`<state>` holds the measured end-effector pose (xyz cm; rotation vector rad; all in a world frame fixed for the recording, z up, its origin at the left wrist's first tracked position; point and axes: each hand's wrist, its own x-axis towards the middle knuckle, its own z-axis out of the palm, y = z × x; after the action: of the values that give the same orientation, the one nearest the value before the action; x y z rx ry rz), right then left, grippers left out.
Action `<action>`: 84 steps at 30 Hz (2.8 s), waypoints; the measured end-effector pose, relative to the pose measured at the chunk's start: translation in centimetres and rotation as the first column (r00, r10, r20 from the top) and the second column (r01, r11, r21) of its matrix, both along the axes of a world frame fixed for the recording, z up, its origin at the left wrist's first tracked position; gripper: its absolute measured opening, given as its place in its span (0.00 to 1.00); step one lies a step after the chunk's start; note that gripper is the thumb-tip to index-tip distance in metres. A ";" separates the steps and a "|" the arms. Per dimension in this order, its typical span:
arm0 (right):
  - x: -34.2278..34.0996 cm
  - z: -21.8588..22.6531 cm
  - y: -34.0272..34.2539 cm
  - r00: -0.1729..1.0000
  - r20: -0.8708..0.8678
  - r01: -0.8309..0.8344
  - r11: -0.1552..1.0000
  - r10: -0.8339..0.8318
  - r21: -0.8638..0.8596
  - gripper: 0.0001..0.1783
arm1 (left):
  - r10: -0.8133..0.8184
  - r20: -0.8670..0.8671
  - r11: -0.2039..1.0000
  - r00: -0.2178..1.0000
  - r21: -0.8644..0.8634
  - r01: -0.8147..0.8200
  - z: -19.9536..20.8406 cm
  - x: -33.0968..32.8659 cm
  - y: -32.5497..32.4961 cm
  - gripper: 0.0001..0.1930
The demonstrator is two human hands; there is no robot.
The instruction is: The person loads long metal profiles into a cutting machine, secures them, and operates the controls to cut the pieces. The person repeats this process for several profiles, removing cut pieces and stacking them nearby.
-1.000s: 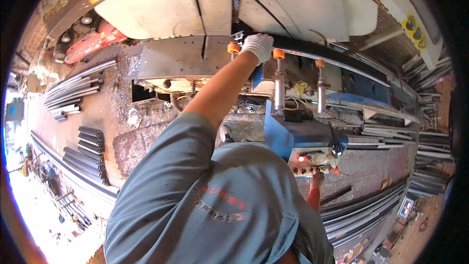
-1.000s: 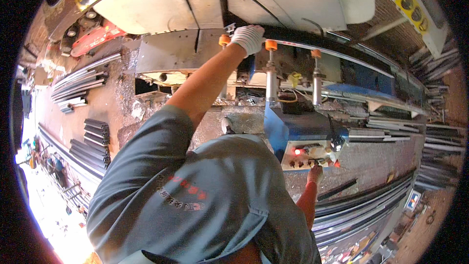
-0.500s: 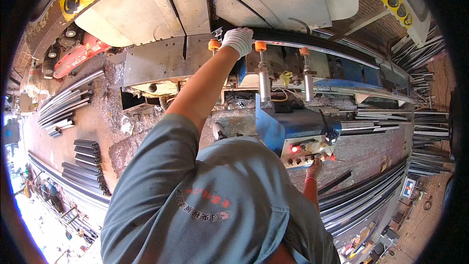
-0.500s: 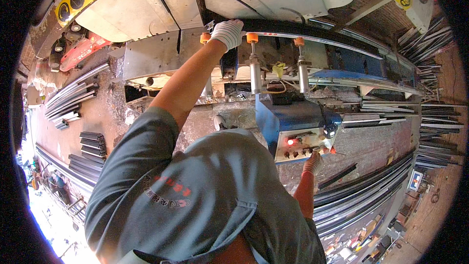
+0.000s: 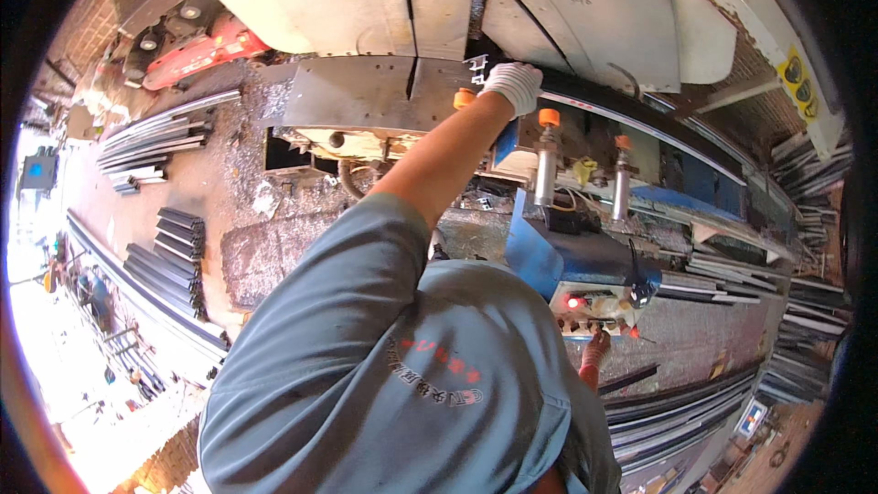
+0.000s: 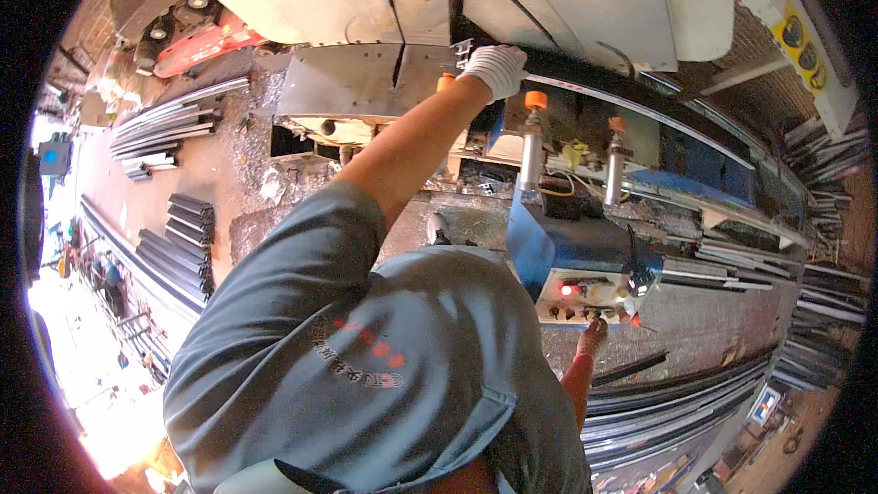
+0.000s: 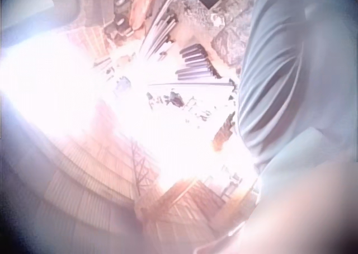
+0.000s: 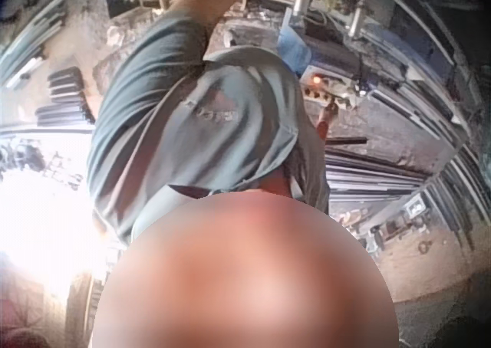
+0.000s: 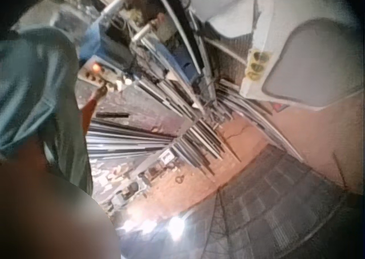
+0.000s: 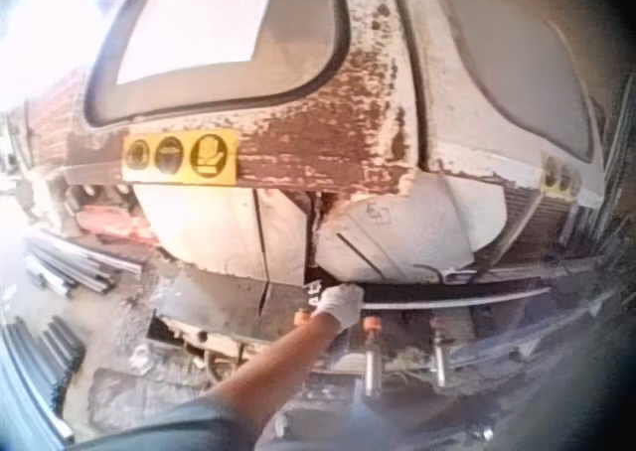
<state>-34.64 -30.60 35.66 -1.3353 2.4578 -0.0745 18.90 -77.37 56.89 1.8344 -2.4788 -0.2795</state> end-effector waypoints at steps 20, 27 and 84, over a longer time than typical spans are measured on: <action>0.0 0.5 -0.3 0.996 0.060 -0.057 0.993 0.063 -0.099 0.22 | 0.008 -0.022 0.998 1.000 -0.055 -0.009 -1.9 0.0 -0.6 0.20; 0.5 0.6 -0.5 0.994 0.070 0.082 0.995 -0.078 -0.049 0.24 | 0.015 -0.027 0.998 1.000 -0.062 -0.017 -1.5 0.2 -0.2 0.20; -0.7 -2.0 -0.3 0.994 0.082 0.082 0.972 -0.065 -0.222 0.18 | 0.045 0.012 0.997 0.999 0.060 -0.045 0.2 -0.1 -0.1 0.20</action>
<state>-35.32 -30.92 33.61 -1.3026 2.4938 -0.4254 18.81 -77.51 57.08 1.9162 -2.4586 -0.3473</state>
